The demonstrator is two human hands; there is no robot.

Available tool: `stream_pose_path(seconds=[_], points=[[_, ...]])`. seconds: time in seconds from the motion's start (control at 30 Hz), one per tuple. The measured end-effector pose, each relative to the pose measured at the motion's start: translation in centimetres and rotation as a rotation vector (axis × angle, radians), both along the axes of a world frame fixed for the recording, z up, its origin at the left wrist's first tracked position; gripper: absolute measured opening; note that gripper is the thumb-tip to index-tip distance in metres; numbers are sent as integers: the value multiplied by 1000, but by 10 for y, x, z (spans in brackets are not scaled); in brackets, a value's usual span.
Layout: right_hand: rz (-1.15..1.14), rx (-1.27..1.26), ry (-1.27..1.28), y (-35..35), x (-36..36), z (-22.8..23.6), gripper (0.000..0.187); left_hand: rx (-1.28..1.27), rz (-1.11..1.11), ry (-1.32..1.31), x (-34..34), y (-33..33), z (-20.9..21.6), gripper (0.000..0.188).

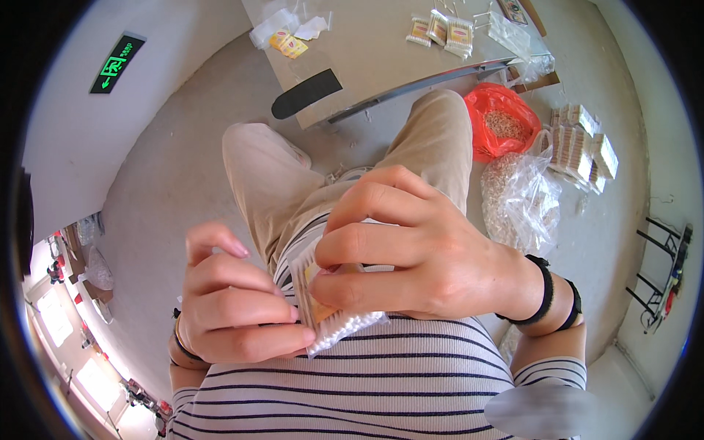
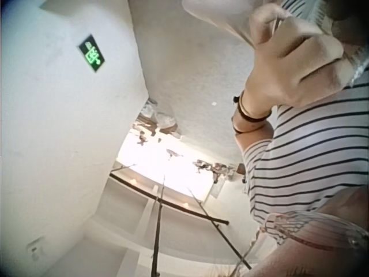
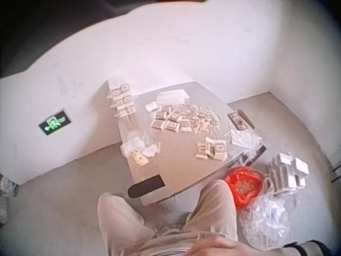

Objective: Packing cotton swabs into small plastic bags.

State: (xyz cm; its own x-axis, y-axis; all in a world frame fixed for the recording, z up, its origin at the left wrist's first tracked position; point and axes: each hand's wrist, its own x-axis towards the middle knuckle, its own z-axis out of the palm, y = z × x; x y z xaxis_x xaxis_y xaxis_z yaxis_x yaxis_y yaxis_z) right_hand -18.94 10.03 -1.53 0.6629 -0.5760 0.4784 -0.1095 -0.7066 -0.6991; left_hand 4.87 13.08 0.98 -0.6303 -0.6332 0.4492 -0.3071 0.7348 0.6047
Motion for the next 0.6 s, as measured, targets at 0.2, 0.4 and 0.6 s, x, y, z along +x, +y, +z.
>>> stream_pose_path(seconds=[0.2, 0.4, 0.6], points=[[-24, -38, -27, 2, -1, 0, 31, -108, 55, -96, 6, 5, 5, 18], [-23, -77, -20, 2, -1, 1, 34, -106, 76, -86, 2, 10, 4, 21], [-39, -142, -35, 7, 1, -1, 31, -118, 43, -66, -3, 11, 0, 24]])
